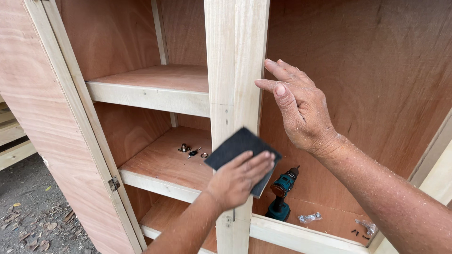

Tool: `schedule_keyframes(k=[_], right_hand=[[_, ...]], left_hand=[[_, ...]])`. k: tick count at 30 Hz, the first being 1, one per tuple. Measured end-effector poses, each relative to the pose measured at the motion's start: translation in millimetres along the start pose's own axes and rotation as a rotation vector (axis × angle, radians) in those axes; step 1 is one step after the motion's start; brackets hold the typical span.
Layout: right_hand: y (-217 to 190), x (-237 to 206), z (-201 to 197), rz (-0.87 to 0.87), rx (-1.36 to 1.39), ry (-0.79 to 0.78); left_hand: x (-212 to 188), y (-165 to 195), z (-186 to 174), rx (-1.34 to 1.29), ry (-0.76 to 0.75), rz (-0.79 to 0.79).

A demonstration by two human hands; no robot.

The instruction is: The person sands a wooden cabinet frame with a sheet of sandpaper, first working along the top rail and front edges, then sanding the interior dividers and shelf edges of the cabinet compartments. They move the sandpaper back and forth across different surfaces of the unfinished furniture.

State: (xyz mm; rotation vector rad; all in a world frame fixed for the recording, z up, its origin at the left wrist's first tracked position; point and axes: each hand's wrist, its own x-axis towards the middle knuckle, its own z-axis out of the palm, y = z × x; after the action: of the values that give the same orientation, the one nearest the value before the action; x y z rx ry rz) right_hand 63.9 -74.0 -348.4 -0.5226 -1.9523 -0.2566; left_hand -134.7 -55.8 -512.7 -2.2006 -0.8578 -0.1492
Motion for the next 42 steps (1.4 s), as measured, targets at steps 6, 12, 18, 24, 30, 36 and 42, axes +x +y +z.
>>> schedule_keyframes(k=[6,12,18,24,30,36,42], right_hand=[[-10,-20,19,-0.001,-0.019,-0.041],[-18,-49,17,0.105,-0.093,-0.132],[-9,-70,11,0.166,-0.065,-0.183],[4,-92,-12,0.225,-0.031,-0.202],[32,-123,-65,0.257,-0.044,-0.234],[49,-139,-89,0.276,0.063,-0.369],[52,-150,-104,0.355,0.226,-0.549]], left_hand=[[22,-4,-26,0.015,0.124,-0.256],[-35,66,14,0.069,-0.338,0.139],[0,9,2,0.065,0.066,-0.124],[6,35,-5,0.158,-0.084,-0.236],[-19,150,28,-0.189,-0.579,-0.33],[87,265,27,-0.758,-0.528,-0.549],[73,239,28,-0.651,-0.528,-0.743]])
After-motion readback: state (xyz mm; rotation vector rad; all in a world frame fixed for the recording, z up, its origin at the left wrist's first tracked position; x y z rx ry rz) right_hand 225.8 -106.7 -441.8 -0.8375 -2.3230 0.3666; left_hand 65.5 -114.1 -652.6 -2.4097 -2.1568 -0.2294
